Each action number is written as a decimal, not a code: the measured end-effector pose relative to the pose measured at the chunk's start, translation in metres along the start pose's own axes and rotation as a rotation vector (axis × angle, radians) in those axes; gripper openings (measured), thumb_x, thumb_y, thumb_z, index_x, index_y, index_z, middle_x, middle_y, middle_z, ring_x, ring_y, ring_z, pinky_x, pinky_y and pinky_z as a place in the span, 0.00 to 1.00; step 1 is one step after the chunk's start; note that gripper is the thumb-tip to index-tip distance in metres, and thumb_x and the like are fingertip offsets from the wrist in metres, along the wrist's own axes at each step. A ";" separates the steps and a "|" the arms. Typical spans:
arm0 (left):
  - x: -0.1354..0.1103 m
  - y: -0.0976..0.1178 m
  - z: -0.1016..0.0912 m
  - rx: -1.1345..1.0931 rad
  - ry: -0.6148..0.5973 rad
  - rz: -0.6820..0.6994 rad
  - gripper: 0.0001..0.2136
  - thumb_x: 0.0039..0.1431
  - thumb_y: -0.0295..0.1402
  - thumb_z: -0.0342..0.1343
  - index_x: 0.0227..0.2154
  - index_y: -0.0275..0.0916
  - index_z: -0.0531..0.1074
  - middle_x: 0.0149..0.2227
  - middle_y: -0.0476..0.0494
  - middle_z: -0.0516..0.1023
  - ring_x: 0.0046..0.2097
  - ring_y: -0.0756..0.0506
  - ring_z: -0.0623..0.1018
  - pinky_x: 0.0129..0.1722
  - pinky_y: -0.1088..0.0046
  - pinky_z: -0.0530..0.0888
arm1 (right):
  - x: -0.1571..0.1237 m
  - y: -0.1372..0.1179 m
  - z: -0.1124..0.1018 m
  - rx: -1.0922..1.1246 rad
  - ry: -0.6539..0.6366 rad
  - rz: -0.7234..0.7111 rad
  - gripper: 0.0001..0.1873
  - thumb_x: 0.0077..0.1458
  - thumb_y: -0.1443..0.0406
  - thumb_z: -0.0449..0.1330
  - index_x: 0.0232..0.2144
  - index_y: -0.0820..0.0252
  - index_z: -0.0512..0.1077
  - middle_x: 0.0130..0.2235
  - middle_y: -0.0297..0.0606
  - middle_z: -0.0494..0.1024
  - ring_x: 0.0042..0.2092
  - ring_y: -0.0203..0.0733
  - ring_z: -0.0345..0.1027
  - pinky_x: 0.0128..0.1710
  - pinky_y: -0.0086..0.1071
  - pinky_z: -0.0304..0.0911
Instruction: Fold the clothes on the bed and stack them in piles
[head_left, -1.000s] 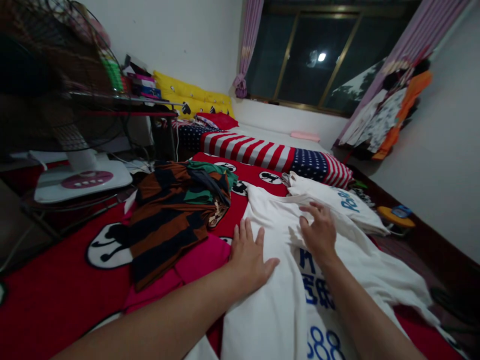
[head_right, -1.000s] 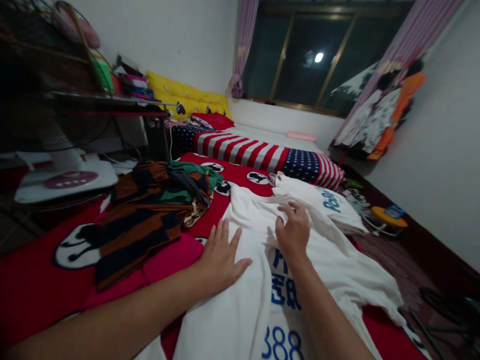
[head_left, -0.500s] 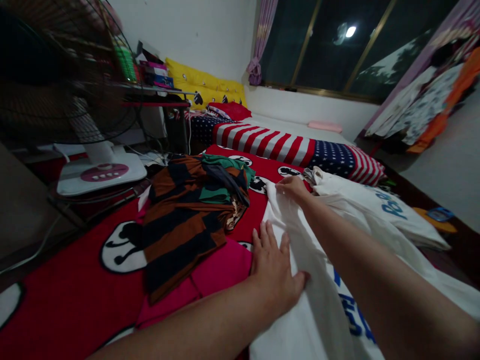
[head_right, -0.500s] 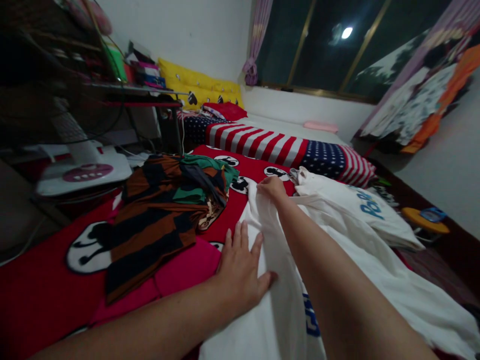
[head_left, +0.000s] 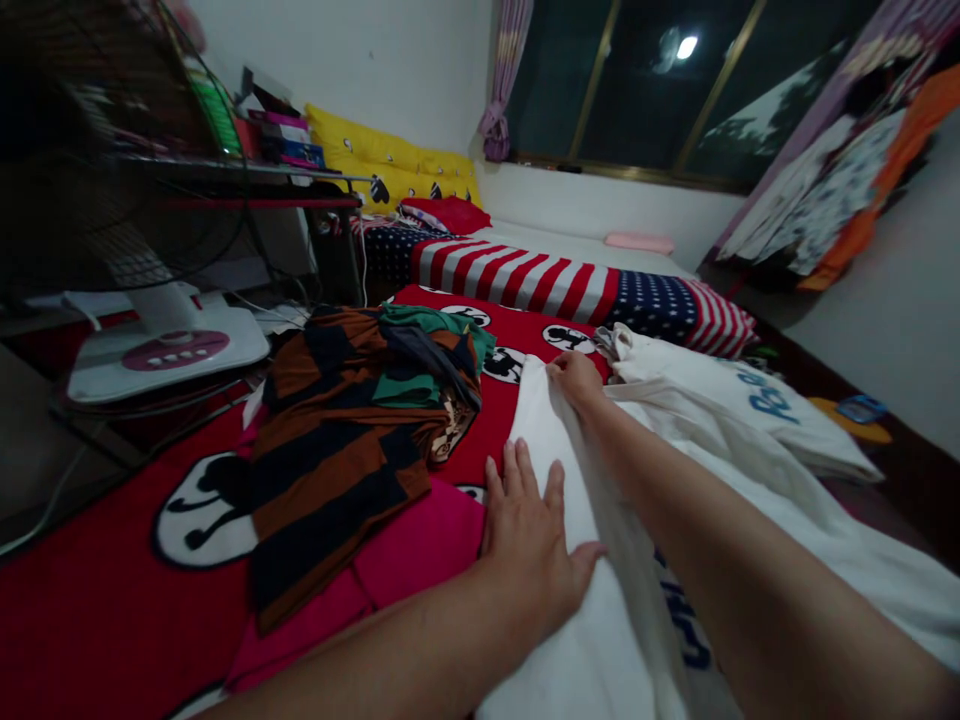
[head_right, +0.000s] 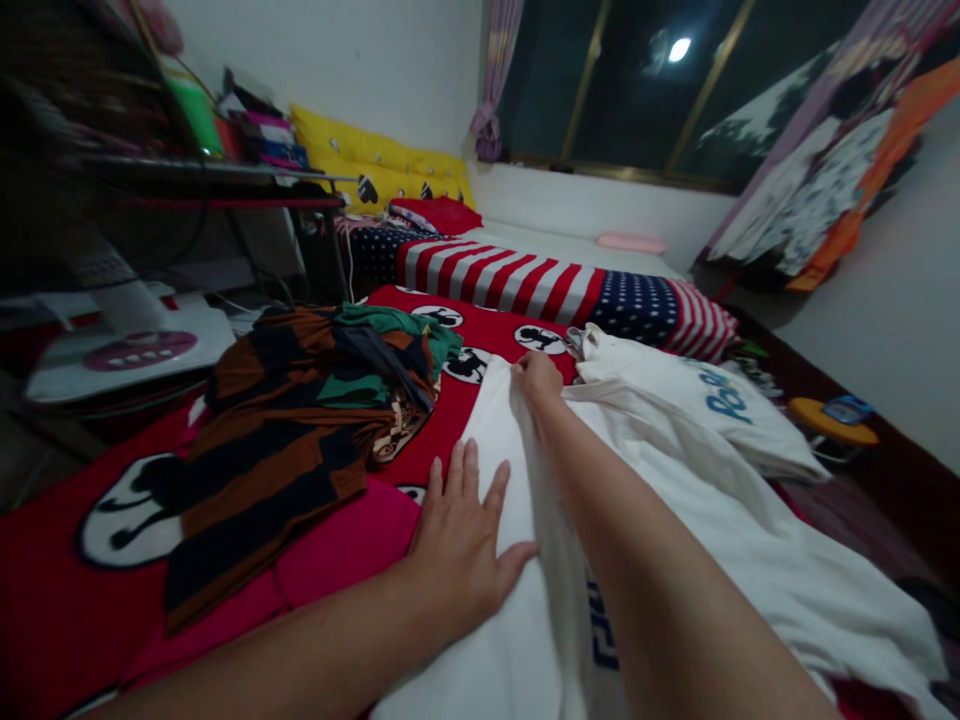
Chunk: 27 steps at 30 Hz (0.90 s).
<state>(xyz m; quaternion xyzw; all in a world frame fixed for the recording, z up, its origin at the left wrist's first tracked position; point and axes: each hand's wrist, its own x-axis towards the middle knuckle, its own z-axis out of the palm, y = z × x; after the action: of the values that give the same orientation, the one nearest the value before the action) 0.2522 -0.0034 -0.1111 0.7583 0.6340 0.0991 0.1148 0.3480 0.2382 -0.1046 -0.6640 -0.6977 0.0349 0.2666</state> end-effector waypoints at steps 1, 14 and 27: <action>0.000 0.000 0.000 0.003 0.007 -0.002 0.40 0.58 0.56 0.44 0.66 0.36 0.47 0.68 0.30 0.42 0.67 0.27 0.37 0.63 0.41 0.41 | -0.001 0.001 -0.008 0.016 -0.013 -0.031 0.11 0.53 0.62 0.58 0.36 0.61 0.77 0.39 0.42 0.80 0.41 0.43 0.72 0.40 0.31 0.62; 0.000 -0.001 0.000 0.048 0.069 0.019 0.39 0.58 0.56 0.44 0.65 0.35 0.51 0.68 0.27 0.44 0.68 0.27 0.40 0.62 0.42 0.42 | -0.079 0.063 -0.078 -0.466 0.066 -0.275 0.12 0.57 0.64 0.55 0.41 0.60 0.74 0.43 0.43 0.77 0.43 0.46 0.68 0.38 0.33 0.57; -0.003 -0.002 0.000 -0.011 0.082 0.039 0.33 0.58 0.54 0.47 0.64 0.48 0.54 0.68 0.33 0.46 0.68 0.27 0.39 0.62 0.41 0.43 | -0.076 0.042 -0.087 -0.725 -0.064 -0.251 0.15 0.58 0.70 0.49 0.38 0.66 0.75 0.40 0.52 0.78 0.41 0.54 0.72 0.38 0.39 0.60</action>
<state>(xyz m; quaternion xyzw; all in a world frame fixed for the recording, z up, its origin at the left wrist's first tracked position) 0.2497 -0.0061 -0.1121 0.7651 0.6228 0.1358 0.0908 0.4207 0.1449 -0.0723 -0.6232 -0.7485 -0.2265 -0.0053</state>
